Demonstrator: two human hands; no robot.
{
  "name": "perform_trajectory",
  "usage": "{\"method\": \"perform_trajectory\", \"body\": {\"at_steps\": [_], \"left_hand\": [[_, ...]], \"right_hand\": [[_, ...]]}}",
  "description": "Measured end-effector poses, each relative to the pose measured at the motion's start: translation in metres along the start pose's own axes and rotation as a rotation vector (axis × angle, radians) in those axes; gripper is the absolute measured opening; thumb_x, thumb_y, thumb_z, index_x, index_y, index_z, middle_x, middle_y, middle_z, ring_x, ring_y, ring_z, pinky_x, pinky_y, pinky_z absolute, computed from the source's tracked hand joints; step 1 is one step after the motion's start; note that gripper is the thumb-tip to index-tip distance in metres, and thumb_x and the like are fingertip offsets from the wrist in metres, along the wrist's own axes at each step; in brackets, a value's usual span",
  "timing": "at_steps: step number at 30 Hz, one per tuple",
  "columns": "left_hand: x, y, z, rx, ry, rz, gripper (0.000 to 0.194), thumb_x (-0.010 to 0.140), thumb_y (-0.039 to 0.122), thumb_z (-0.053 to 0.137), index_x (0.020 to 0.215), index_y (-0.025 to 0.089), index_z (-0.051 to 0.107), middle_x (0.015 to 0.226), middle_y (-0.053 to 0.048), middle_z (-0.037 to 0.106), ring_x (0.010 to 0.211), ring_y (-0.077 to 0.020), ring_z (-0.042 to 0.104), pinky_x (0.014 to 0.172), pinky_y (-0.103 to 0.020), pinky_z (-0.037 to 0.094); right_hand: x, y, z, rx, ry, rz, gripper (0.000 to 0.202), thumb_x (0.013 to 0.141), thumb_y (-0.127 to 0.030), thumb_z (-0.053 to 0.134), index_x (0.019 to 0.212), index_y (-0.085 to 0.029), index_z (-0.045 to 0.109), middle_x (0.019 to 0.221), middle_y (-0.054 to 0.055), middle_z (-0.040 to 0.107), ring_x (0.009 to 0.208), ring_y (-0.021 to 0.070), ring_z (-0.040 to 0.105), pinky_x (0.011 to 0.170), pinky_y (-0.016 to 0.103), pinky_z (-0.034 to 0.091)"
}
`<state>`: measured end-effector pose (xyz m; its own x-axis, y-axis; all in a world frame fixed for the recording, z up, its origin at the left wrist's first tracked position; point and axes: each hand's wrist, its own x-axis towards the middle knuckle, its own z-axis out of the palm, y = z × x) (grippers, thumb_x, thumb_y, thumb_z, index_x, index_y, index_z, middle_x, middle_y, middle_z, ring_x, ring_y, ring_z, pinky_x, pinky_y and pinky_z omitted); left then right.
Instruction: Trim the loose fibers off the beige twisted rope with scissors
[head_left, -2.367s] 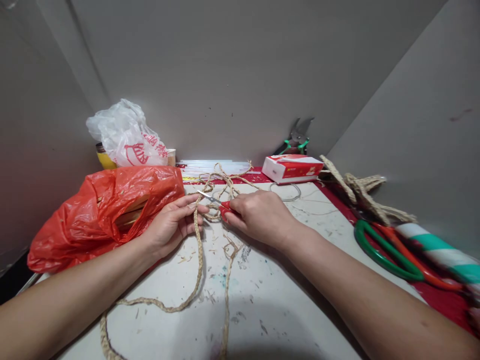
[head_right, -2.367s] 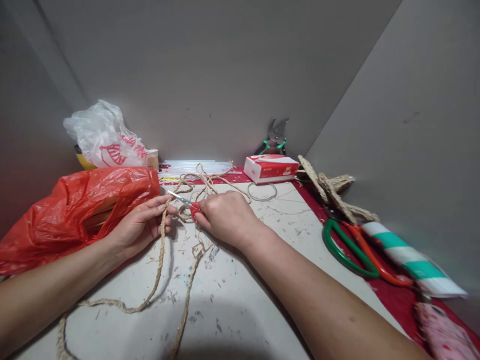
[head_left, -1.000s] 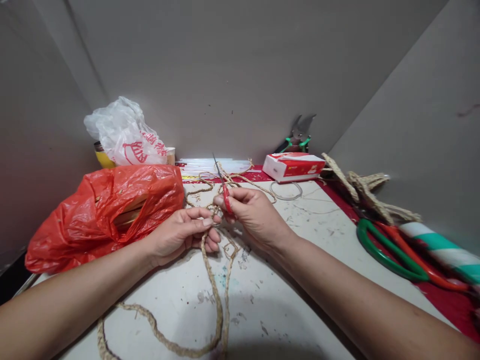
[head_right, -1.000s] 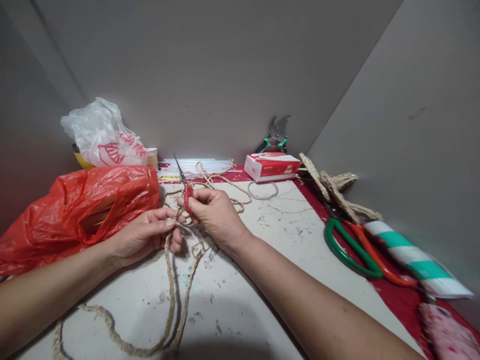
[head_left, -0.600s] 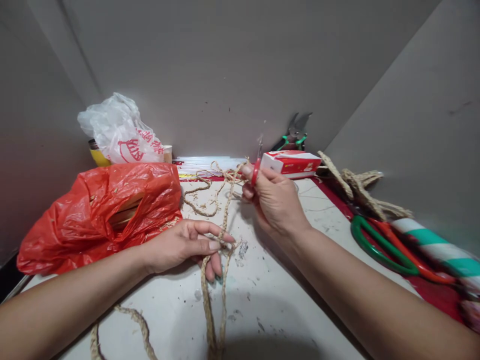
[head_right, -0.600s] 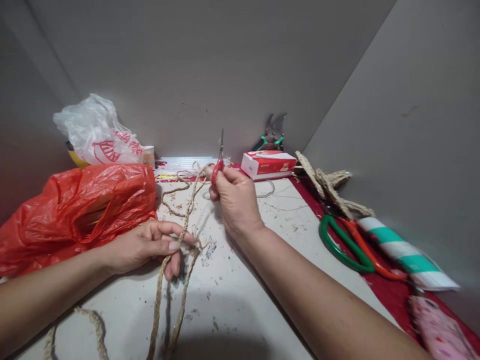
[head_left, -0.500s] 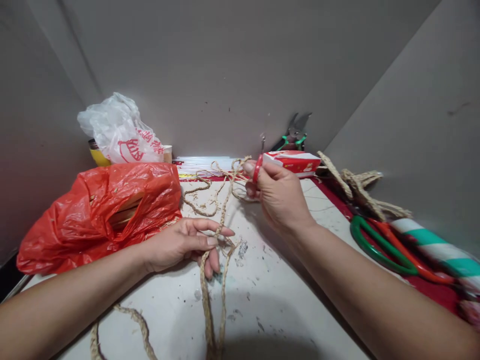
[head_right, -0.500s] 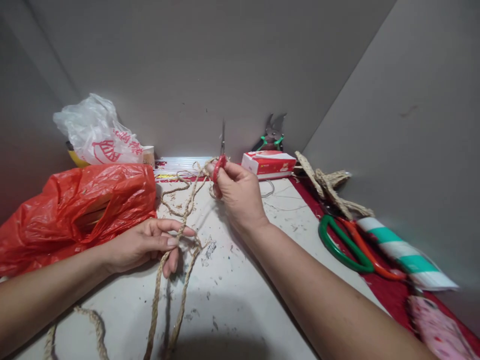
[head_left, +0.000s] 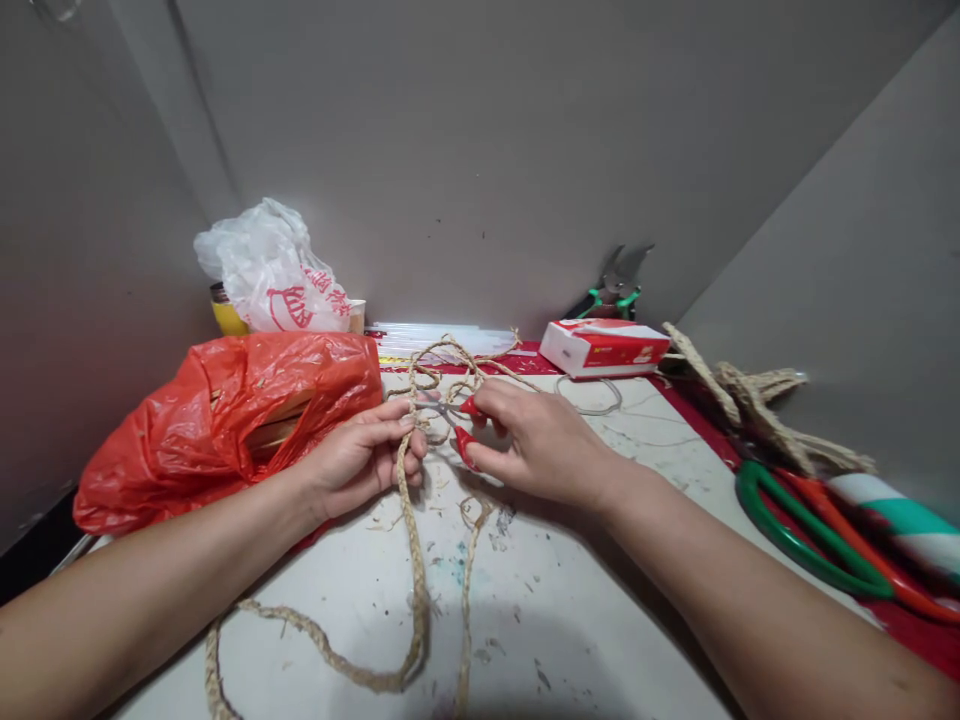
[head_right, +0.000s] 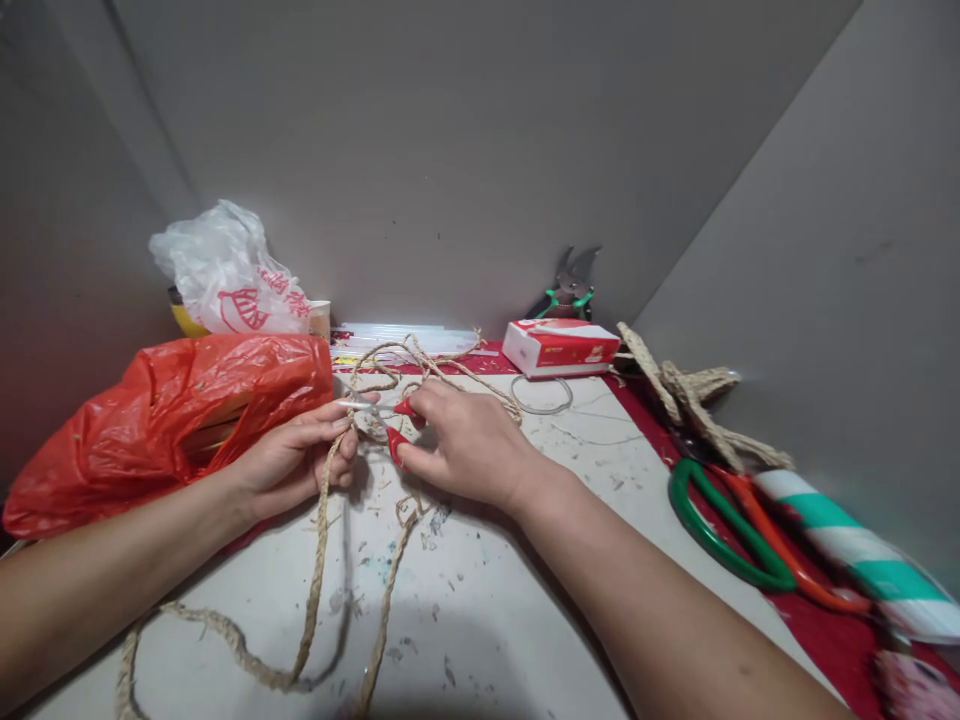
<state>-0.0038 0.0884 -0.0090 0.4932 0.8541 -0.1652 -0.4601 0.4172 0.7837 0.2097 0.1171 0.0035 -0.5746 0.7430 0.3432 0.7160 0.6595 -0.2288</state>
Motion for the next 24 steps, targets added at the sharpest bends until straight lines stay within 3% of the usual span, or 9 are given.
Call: {"method": "perform_trajectory", "body": {"at_steps": [7,17,24], "left_hand": [[0.0003,-0.0014,0.0,0.018,-0.007,0.013,0.036,0.084,0.012,0.052,0.119,0.019,0.054,0.065,-0.001,0.058,0.052,-0.0108,0.052,0.055,-0.025,0.047],[-0.0005,0.001,0.0023,0.033,0.028,0.007,0.044,0.085,0.01,0.048,0.129,0.019,0.049,0.062,0.0,0.054,0.051,-0.0093,0.049,0.055,-0.024,0.047],[0.0008,-0.0002,0.0012,0.039,0.021,0.01,0.022,0.085,0.011,0.049,0.105,0.018,0.057,0.062,0.0,0.054,0.05,-0.0091,0.05,0.054,-0.023,0.047]], "right_hand": [[-0.0001,0.006,0.0023,-0.235,-0.073,-0.015,0.028,0.078,-0.042,0.051,0.079,-0.017,0.062,0.079,0.005,0.064,0.066,0.016,0.052,0.058,0.028,0.028],[0.0008,0.0048,0.002,-0.207,-0.144,-0.044,0.03,0.085,-0.037,0.048,0.065,-0.018,0.061,0.064,0.002,0.064,0.055,0.0121,0.047,0.055,0.027,0.022],[-0.0009,0.0076,0.0062,-0.189,-0.067,0.01,0.03,0.081,-0.041,0.049,0.064,-0.018,0.058,0.065,0.002,0.063,0.056,0.0126,0.047,0.054,0.027,0.023]]}}
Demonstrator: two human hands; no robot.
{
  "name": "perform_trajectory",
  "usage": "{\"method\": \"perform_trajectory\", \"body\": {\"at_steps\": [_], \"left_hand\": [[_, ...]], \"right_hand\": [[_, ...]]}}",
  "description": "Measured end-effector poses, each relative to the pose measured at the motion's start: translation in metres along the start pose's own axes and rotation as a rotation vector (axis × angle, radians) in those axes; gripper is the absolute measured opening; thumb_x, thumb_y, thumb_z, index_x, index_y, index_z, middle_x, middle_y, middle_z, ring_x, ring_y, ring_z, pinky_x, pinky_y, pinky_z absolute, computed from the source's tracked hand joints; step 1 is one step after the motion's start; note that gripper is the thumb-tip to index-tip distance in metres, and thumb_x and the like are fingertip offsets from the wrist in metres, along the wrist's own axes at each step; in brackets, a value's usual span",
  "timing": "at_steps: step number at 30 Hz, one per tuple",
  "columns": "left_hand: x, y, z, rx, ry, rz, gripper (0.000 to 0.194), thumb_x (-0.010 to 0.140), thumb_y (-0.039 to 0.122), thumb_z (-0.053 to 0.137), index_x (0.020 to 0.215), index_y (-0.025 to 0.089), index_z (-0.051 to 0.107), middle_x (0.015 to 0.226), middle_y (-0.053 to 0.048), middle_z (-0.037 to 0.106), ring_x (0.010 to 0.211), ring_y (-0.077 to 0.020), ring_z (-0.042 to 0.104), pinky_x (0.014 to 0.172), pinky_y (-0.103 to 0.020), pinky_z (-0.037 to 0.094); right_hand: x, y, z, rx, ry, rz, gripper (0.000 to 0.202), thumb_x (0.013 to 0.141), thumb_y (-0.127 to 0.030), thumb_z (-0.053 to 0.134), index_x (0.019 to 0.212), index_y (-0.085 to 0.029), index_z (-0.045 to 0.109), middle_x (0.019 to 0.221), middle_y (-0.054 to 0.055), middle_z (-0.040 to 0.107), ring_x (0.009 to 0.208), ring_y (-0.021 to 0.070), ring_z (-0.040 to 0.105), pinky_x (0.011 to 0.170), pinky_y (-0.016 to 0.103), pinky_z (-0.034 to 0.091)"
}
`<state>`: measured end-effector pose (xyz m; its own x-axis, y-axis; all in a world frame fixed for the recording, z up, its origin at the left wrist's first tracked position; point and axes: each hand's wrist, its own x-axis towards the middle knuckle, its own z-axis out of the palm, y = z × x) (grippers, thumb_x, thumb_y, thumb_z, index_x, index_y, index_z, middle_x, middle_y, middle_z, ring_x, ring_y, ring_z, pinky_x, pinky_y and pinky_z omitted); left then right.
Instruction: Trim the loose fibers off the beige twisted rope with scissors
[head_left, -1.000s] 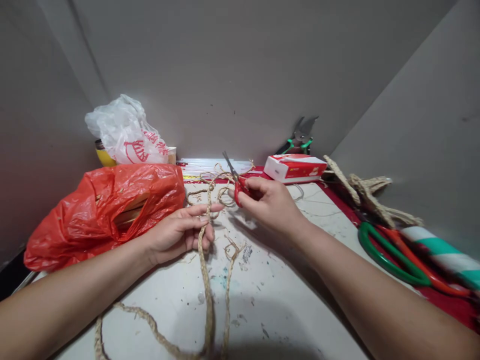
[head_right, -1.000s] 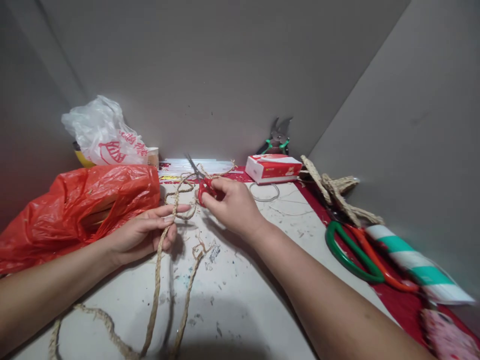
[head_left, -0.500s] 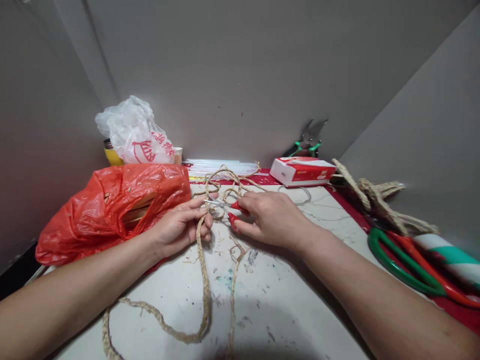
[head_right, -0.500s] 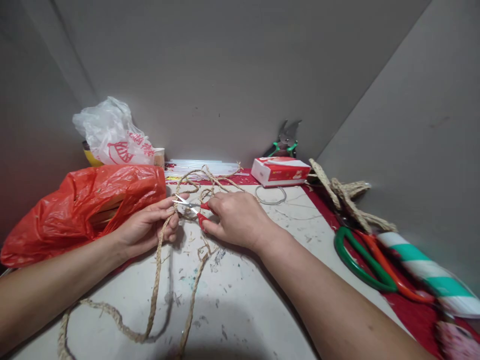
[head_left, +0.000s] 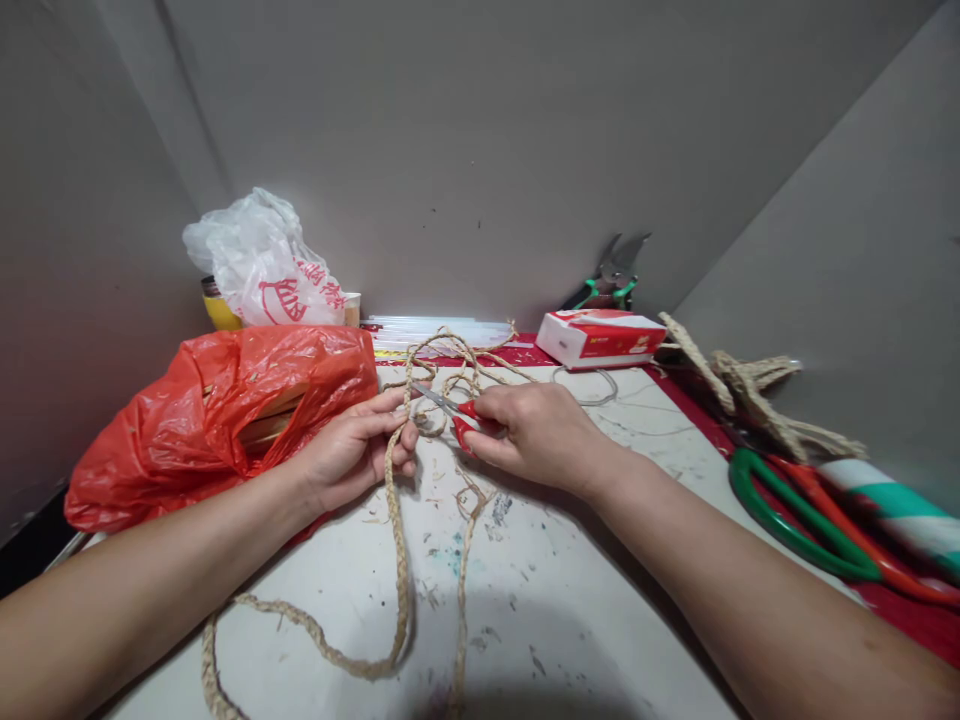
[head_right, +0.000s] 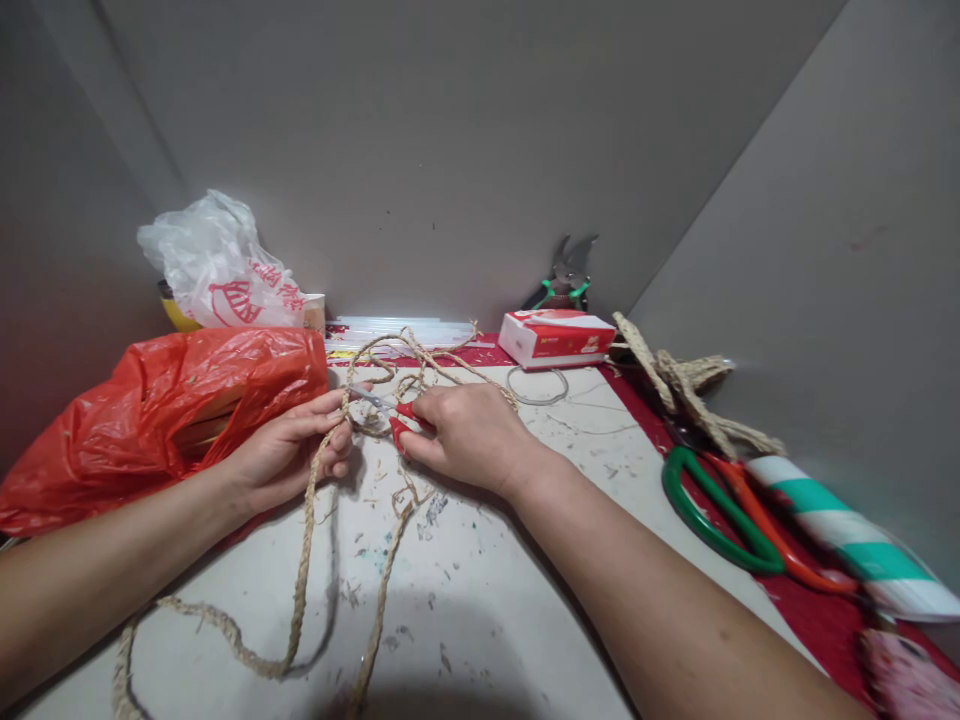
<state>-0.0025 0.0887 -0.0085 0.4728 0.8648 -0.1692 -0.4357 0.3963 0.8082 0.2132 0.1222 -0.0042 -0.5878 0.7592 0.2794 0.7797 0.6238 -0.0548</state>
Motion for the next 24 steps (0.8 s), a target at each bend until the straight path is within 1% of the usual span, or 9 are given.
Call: {"method": "perform_trajectory", "body": {"at_steps": [2,5,9,10,13,16,20,22,24], "left_hand": [[0.0002,-0.0006,-0.0003,0.0,-0.007,0.002,0.023,0.085,0.011,0.049,0.106,0.018,0.056,0.062,0.001,0.054,0.05,-0.0094,0.051,0.055,-0.023,0.047],[-0.0002,-0.0012,0.0004,0.005,-0.018,0.003,0.025,0.086,0.01,0.048,0.109,0.017,0.054,0.061,0.001,0.053,0.05,-0.0091,0.049,0.055,-0.024,0.047],[-0.0007,-0.0014,0.0018,0.005,0.004,-0.009,0.018,0.085,0.01,0.049,0.101,0.016,0.054,0.061,0.001,0.054,0.049,-0.0087,0.048,0.054,-0.023,0.046],[-0.0007,-0.0013,0.0018,0.005,0.013,-0.013,0.02,0.085,0.01,0.049,0.103,0.016,0.054,0.061,0.001,0.054,0.049,-0.0089,0.049,0.054,-0.023,0.046],[0.0001,-0.0008,0.0004,0.0,0.024,-0.024,0.032,0.086,0.01,0.047,0.117,0.017,0.051,0.062,0.0,0.056,0.051,-0.0099,0.051,0.055,-0.024,0.047],[0.0006,-0.0002,-0.0008,-0.012,0.013,-0.02,0.032,0.085,0.01,0.047,0.117,0.017,0.052,0.062,0.0,0.055,0.052,-0.0105,0.052,0.055,-0.024,0.047],[-0.0006,0.0008,0.0006,-0.019,0.022,-0.016,0.034,0.086,0.01,0.047,0.118,0.017,0.054,0.061,0.0,0.054,0.05,-0.0097,0.049,0.054,-0.024,0.047],[-0.0011,0.0009,0.0014,-0.014,0.028,-0.018,0.035,0.086,0.01,0.047,0.12,0.017,0.053,0.061,0.0,0.054,0.05,-0.0096,0.049,0.054,-0.024,0.047],[-0.0013,0.0007,0.0018,-0.007,0.031,-0.018,0.031,0.085,0.01,0.048,0.115,0.017,0.055,0.061,0.0,0.054,0.05,-0.0095,0.049,0.054,-0.024,0.047]], "right_hand": [[-0.0006,-0.002,-0.0013,-0.034,0.017,0.004,0.029,0.078,-0.042,0.051,0.065,-0.018,0.058,0.067,0.003,0.063,0.058,0.0136,0.049,0.055,0.027,0.024],[-0.0004,-0.0045,-0.0034,-0.093,0.026,-0.022,0.029,0.078,-0.044,0.052,0.069,-0.018,0.06,0.071,0.004,0.065,0.062,0.0154,0.053,0.057,0.028,0.026],[0.0015,-0.0032,-0.003,-0.129,-0.005,-0.038,0.032,0.084,-0.041,0.046,0.07,-0.018,0.063,0.07,0.004,0.066,0.061,0.0153,0.054,0.056,0.029,0.024],[0.0018,-0.002,-0.0023,-0.123,-0.009,-0.028,0.032,0.086,-0.039,0.045,0.069,-0.018,0.063,0.069,0.004,0.066,0.06,0.0148,0.053,0.056,0.028,0.024],[0.0017,0.0015,0.0002,-0.084,0.019,0.003,0.033,0.086,-0.037,0.044,0.067,-0.018,0.062,0.068,0.003,0.065,0.059,0.0138,0.051,0.056,0.028,0.024],[0.0005,0.0016,0.0008,-0.046,0.055,-0.006,0.032,0.083,-0.041,0.047,0.065,-0.018,0.061,0.065,0.003,0.064,0.057,0.0133,0.049,0.056,0.027,0.024],[-0.0001,-0.0032,-0.0009,-0.052,0.034,-0.035,0.03,0.077,-0.044,0.052,0.065,-0.018,0.06,0.064,0.003,0.063,0.058,0.0139,0.048,0.056,0.027,0.023],[0.0005,-0.0047,-0.0012,-0.075,0.015,-0.042,0.03,0.079,-0.044,0.052,0.066,-0.018,0.06,0.065,0.003,0.064,0.058,0.0143,0.049,0.056,0.028,0.022],[0.0015,-0.0045,-0.0007,-0.086,-0.004,-0.05,0.031,0.083,-0.041,0.048,0.067,-0.018,0.061,0.066,0.003,0.065,0.057,0.0139,0.049,0.056,0.028,0.022]]}}
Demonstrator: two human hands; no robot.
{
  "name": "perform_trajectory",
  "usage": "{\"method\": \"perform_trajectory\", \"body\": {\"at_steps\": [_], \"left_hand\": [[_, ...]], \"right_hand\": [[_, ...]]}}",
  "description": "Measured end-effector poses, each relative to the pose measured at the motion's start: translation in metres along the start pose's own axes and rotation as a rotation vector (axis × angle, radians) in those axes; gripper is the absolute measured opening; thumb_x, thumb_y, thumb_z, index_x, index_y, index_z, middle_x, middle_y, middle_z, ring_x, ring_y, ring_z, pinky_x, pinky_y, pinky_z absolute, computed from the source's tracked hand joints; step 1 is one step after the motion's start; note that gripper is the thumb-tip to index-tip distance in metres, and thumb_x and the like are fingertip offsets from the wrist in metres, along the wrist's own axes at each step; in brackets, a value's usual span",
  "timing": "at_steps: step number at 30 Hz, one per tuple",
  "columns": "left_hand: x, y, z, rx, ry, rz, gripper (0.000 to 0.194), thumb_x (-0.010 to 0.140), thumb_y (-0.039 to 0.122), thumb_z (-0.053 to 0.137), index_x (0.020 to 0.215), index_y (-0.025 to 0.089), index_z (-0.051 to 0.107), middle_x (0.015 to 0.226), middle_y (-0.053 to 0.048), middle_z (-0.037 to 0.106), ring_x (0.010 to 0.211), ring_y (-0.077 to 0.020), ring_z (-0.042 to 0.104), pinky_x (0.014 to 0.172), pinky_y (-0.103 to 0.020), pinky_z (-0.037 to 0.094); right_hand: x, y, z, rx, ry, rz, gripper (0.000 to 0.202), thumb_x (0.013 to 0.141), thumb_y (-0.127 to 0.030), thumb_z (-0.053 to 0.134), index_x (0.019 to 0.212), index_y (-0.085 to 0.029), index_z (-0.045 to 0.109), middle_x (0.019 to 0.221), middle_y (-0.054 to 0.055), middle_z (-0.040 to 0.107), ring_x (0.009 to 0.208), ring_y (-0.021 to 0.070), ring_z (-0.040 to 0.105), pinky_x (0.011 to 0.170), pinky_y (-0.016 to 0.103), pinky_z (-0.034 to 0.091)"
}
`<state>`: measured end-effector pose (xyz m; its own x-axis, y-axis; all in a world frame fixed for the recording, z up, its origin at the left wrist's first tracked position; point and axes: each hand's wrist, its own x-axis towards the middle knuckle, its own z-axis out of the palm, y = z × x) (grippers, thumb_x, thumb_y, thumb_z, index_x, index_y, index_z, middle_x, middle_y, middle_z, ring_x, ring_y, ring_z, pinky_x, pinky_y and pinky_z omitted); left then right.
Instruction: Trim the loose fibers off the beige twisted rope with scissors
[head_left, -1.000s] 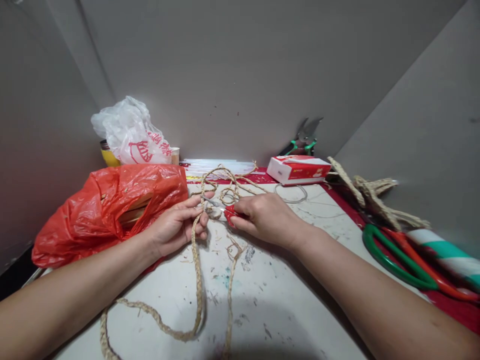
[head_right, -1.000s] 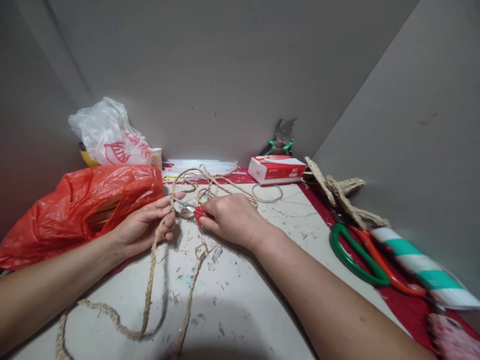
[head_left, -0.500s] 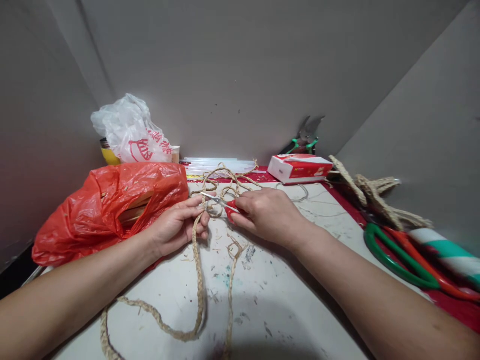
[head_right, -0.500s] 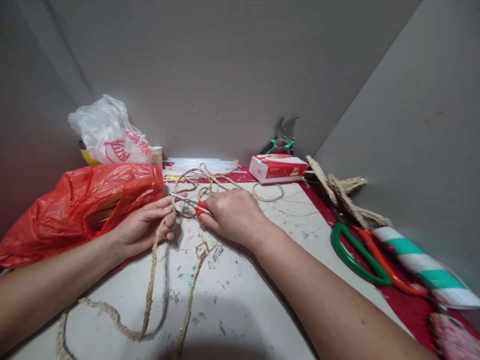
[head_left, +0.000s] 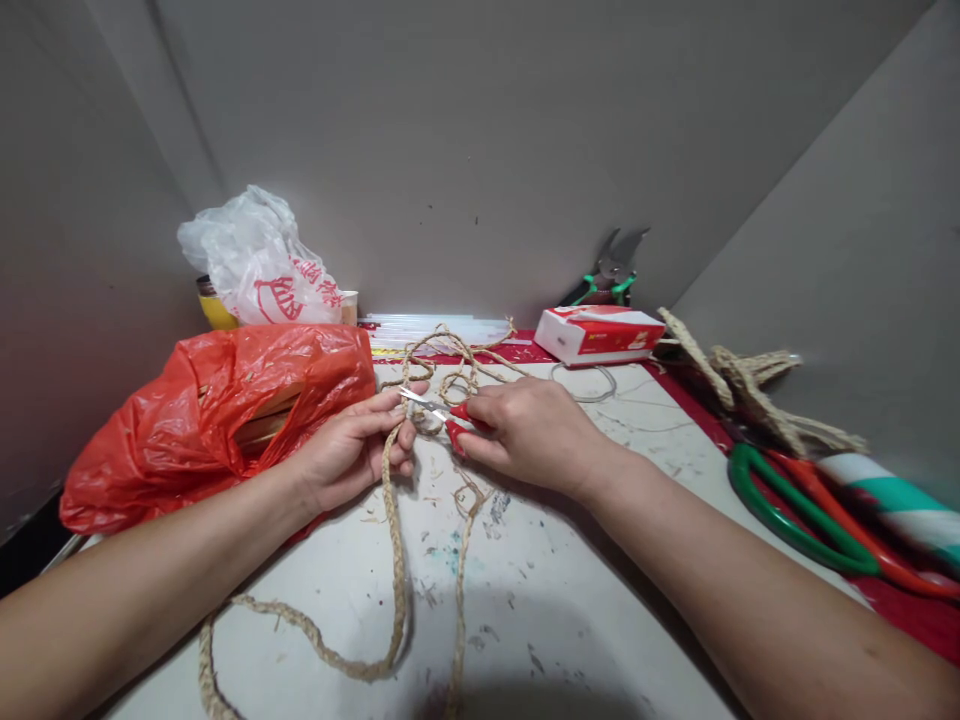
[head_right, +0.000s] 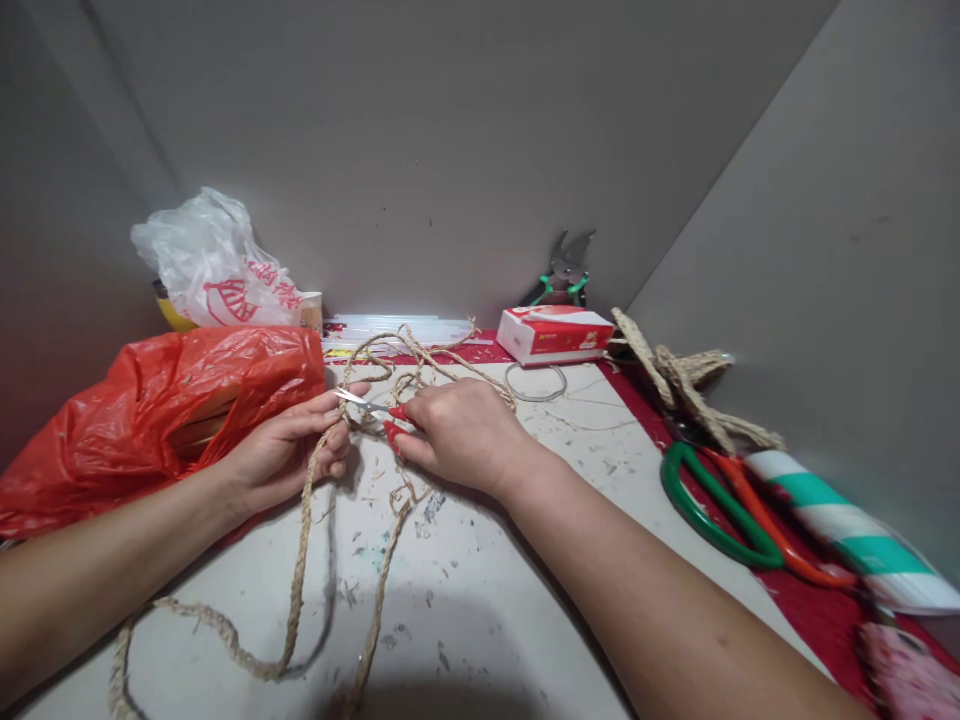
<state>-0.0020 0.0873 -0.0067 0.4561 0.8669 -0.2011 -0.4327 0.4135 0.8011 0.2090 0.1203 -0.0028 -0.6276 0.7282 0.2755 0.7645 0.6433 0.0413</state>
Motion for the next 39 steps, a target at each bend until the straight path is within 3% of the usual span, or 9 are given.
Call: {"method": "perform_trajectory", "body": {"at_steps": [4,10,20,28,33,36,39], "left_hand": [[0.0006,-0.0013,0.0001,0.019,-0.007,0.005,0.023,0.085,0.011,0.049,0.106,0.017,0.055,0.06,0.0,0.054,0.049,-0.009,0.048,0.054,-0.023,0.047],[0.0009,-0.0027,-0.0006,0.04,-0.019,0.023,0.037,0.084,0.01,0.05,0.12,0.019,0.051,0.061,0.001,0.055,0.048,-0.0083,0.046,0.055,-0.024,0.047],[0.0016,-0.0034,-0.0023,0.038,-0.041,0.025,0.042,0.085,0.01,0.047,0.126,0.021,0.048,0.061,0.001,0.055,0.05,-0.0094,0.048,0.056,-0.024,0.047],[-0.0001,-0.0023,-0.0018,0.025,-0.043,0.023,0.044,0.085,0.011,0.048,0.129,0.02,0.047,0.062,0.0,0.055,0.049,-0.0083,0.047,0.057,-0.025,0.047],[-0.0002,-0.002,-0.0011,0.026,-0.034,0.018,0.043,0.084,0.011,0.049,0.126,0.021,0.049,0.061,0.001,0.055,0.05,-0.0094,0.048,0.055,-0.024,0.047],[0.0002,-0.0027,-0.0007,0.043,-0.026,0.02,0.043,0.084,0.012,0.051,0.126,0.02,0.051,0.06,0.0,0.055,0.05,-0.0099,0.05,0.055,-0.024,0.047],[0.0004,-0.0031,0.0008,0.087,-0.008,0.039,0.044,0.083,0.013,0.054,0.126,0.017,0.052,0.059,0.001,0.056,0.048,-0.0096,0.05,0.054,-0.024,0.047]], "right_hand": [[0.0006,0.0036,0.0016,0.007,0.004,0.019,0.033,0.086,-0.037,0.044,0.067,-0.018,0.062,0.066,0.003,0.065,0.056,0.0133,0.048,0.056,0.028,0.022],[-0.0018,0.0028,0.0008,0.004,0.066,0.025,0.031,0.078,-0.045,0.05,0.066,-0.018,0.059,0.067,0.003,0.064,0.06,0.0149,0.051,0.057,0.028,0.025],[0.0005,0.0044,-0.001,0.02,-0.015,0.023,0.034,0.086,-0.038,0.044,0.066,-0.018,0.062,0.064,0.003,0.065,0.056,0.0132,0.048,0.055,0.028,0.022],[-0.0008,0.0023,0.0033,0.055,0.101,-0.004,0.029,0.077,-0.043,0.052,0.064,-0.018,0.059,0.062,0.003,0.062,0.057,0.0138,0.048,0.055,0.027,0.025],[0.0,0.0023,0.0009,0.038,0.059,-0.01,0.033,0.085,-0.037,0.045,0.063,-0.018,0.06,0.061,0.003,0.062,0.055,0.0136,0.046,0.056,0.028,0.023],[-0.0004,0.0043,0.0034,0.118,0.085,0.031,0.033,0.085,-0.035,0.045,0.06,-0.018,0.058,0.059,0.002,0.059,0.054,0.0123,0.043,0.055,0.027,0.023],[0.0001,0.0029,0.0071,0.357,0.192,0.112,0.03,0.082,-0.031,0.047,0.055,-0.018,0.051,0.056,-0.001,0.05,0.053,0.0104,0.038,0.054,0.026,0.024]]}}
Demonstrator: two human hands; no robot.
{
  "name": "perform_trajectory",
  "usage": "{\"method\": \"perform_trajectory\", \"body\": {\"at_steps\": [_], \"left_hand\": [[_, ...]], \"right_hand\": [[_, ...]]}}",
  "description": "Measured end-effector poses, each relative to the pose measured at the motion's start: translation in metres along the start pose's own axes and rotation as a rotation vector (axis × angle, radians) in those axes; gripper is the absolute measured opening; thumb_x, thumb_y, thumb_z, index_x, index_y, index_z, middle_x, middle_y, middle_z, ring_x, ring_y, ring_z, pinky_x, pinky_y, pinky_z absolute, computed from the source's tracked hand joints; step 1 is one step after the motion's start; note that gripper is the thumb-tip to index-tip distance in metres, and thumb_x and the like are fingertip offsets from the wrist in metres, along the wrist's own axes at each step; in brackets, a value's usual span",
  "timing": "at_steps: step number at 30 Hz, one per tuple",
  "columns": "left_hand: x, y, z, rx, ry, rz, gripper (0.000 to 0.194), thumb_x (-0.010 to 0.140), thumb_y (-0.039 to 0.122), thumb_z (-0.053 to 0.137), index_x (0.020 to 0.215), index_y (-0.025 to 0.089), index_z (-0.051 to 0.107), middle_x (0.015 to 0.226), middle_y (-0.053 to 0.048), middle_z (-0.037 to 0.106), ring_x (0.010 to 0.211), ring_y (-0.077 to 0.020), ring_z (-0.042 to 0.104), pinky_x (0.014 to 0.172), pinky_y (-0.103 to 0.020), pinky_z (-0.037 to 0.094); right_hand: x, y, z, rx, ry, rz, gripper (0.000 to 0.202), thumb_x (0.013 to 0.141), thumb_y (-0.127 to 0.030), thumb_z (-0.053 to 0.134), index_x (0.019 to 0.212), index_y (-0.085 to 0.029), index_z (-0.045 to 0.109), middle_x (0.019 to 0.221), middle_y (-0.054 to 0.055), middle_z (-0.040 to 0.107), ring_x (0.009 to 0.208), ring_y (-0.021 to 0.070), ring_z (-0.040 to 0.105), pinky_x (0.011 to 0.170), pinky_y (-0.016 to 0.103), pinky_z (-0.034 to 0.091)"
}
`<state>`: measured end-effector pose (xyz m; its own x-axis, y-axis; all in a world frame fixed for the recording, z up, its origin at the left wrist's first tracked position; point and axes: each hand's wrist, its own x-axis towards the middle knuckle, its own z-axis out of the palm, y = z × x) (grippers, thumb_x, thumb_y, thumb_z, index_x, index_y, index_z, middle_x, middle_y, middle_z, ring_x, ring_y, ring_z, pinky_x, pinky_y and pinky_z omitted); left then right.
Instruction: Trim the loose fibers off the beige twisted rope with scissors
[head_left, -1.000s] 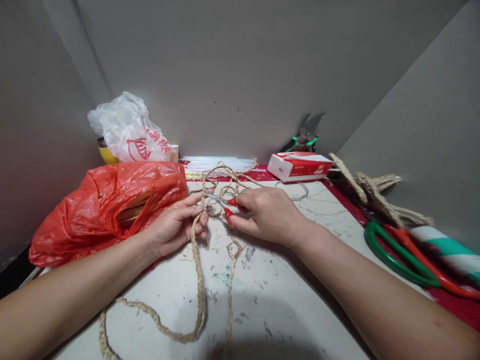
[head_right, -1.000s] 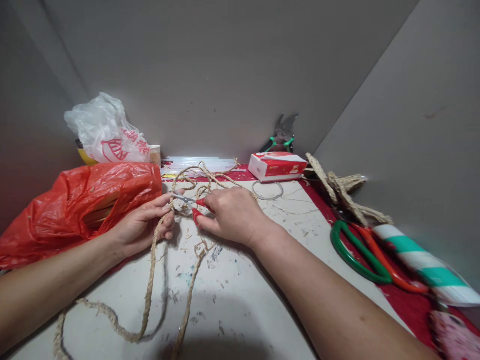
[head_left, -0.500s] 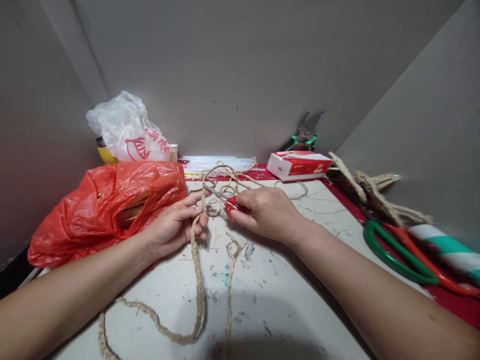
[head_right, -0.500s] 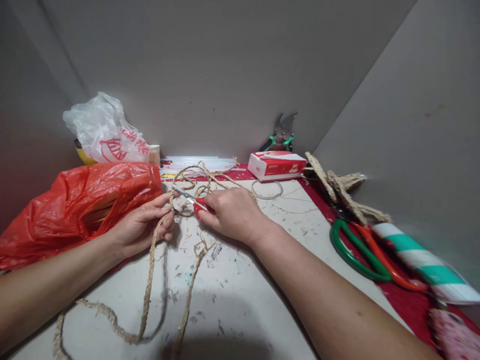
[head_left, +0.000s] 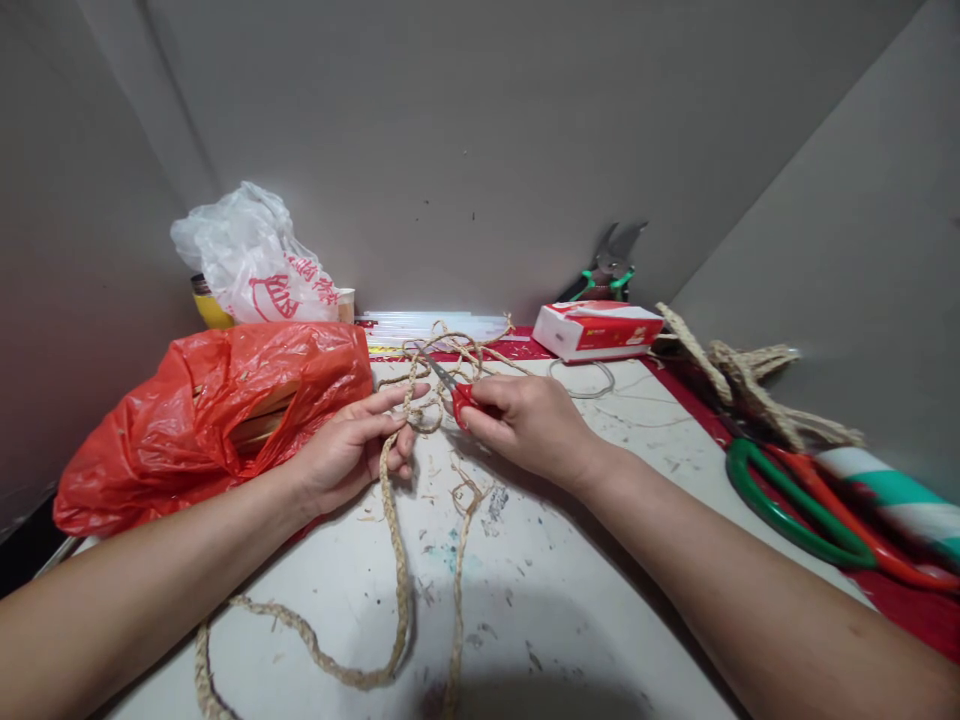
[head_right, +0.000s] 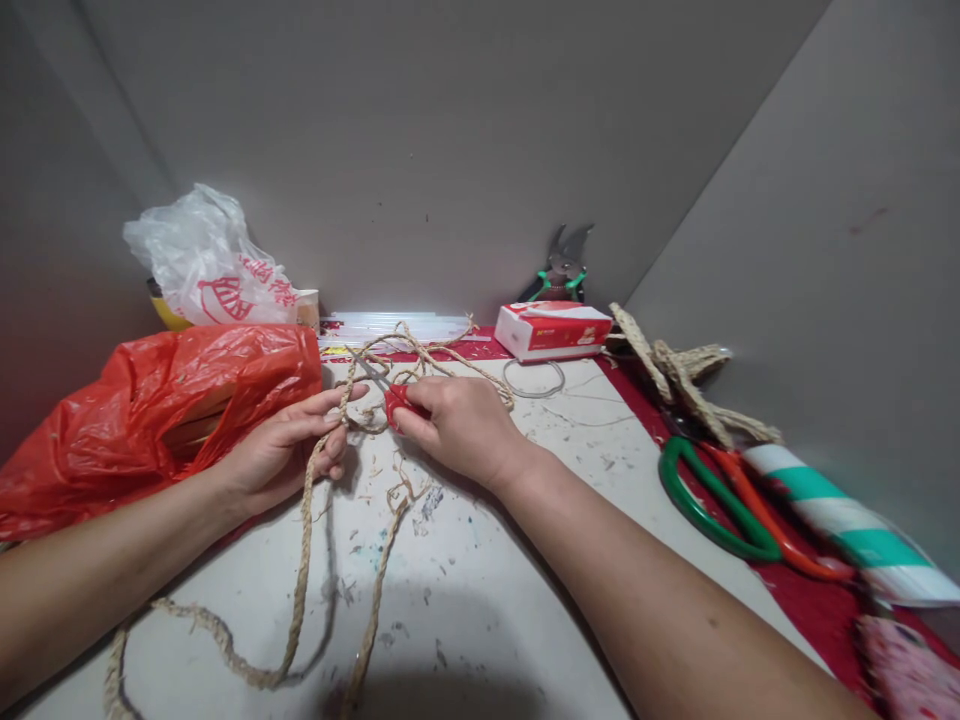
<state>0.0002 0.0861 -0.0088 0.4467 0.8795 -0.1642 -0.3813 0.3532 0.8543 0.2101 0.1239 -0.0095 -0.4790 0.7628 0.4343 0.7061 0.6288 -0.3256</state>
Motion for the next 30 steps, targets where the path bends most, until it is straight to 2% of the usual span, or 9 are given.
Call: {"method": "perform_trajectory", "body": {"at_steps": [3,6,11,14,19,21,23,26,30], "left_hand": [[0.0,-0.001,0.002,0.058,0.027,0.02,0.041,0.082,0.014,0.056,0.123,0.014,0.054,0.056,0.001,0.057,0.044,-0.0082,0.047,0.054,-0.024,0.047],[-0.001,-0.003,0.003,0.117,0.035,0.014,0.037,0.081,0.016,0.057,0.118,0.013,0.056,0.054,0.0,0.059,0.044,-0.0091,0.049,0.054,-0.024,0.045],[-0.003,-0.011,0.002,0.243,-0.038,-0.01,0.035,0.082,0.022,0.059,0.116,0.013,0.058,0.055,-0.002,0.063,0.045,-0.01,0.054,0.049,-0.02,0.038],[-0.005,-0.013,0.003,0.304,-0.081,-0.06,0.031,0.082,0.025,0.062,0.111,0.013,0.063,0.058,-0.004,0.065,0.045,-0.0085,0.053,0.048,-0.019,0.038],[-0.007,-0.012,0.01,0.123,-0.07,-0.076,0.025,0.073,0.02,0.071,0.096,0.013,0.067,0.095,-0.013,0.072,0.077,-0.0156,0.067,0.079,-0.03,0.049],[-0.007,-0.011,0.011,0.094,-0.069,-0.073,0.021,0.075,0.023,0.07,0.093,0.012,0.067,0.097,-0.013,0.071,0.082,-0.0174,0.067,0.084,-0.032,0.048],[-0.007,-0.011,0.012,0.096,-0.065,-0.059,0.019,0.078,0.025,0.068,0.092,0.013,0.067,0.088,-0.011,0.072,0.077,-0.0155,0.067,0.081,-0.031,0.049],[-0.007,-0.009,0.013,0.123,-0.056,-0.034,0.018,0.078,0.025,0.068,0.092,0.013,0.067,0.069,-0.005,0.068,0.059,-0.0103,0.063,0.064,-0.022,0.049],[-0.009,-0.005,0.014,0.173,-0.044,-0.054,0.02,0.077,0.023,0.069,0.093,0.012,0.069,0.062,-0.003,0.066,0.048,-0.0067,0.056,0.049,-0.016,0.041]], "right_hand": [[0.001,-0.006,0.003,0.371,0.111,0.11,0.03,0.081,-0.031,0.049,0.054,-0.019,0.045,0.055,-0.004,0.041,0.054,0.0098,0.036,0.054,0.025,0.028],[0.004,-0.014,0.005,0.671,0.148,0.253,0.033,0.079,-0.036,0.055,0.053,-0.018,0.045,0.053,-0.005,0.036,0.054,0.0093,0.033,0.052,0.025,0.027],[0.007,-0.023,0.008,0.965,0.143,0.44,0.033,0.071,-0.041,0.067,0.054,-0.017,0.052,0.051,-0.005,0.04,0.051,0.0079,0.032,0.048,0.024,0.025],[0.008,-0.027,0.008,1.112,0.104,0.485,0.036,0.066,-0.043,0.071,0.051,-0.017,0.051,0.048,-0.005,0.041,0.047,0.0073,0.034,0.047,0.024,0.026],[0.006,-0.034,0.007,1.232,0.086,0.493,0.028,0.063,-0.04,0.074,0.059,-0.016,0.061,0.048,-0.005,0.047,0.046,0.0076,0.038,0.045,0.023,0.028],[0.004,-0.037,0.008,1.236,0.072,0.478,0.027,0.064,-0.04,0.074,0.061,-0.016,0.062,0.048,-0.004,0.049,0.046,0.0085,0.041,0.045,0.023,0.029],[0.004,-0.038,0.009,1.226,0.068,0.458,0.027,0.065,-0.041,0.073,0.062,-0.016,0.062,0.05,-0.004,0.05,0.048,0.009,0.042,0.046,0.024,0.03],[0.003,-0.037,0.01,1.207,0.093,0.439,0.028,0.064,-0.041,0.074,0.061,-0.016,0.063,0.051,-0.005,0.048,0.049,0.0081,0.039,0.047,0.024,0.029],[0.004,-0.034,0.012,1.195,0.094,0.454,0.029,0.064,-0.041,0.073,0.059,-0.016,0.06,0.049,-0.006,0.045,0.047,0.0067,0.033,0.046,0.024,0.024]]}}
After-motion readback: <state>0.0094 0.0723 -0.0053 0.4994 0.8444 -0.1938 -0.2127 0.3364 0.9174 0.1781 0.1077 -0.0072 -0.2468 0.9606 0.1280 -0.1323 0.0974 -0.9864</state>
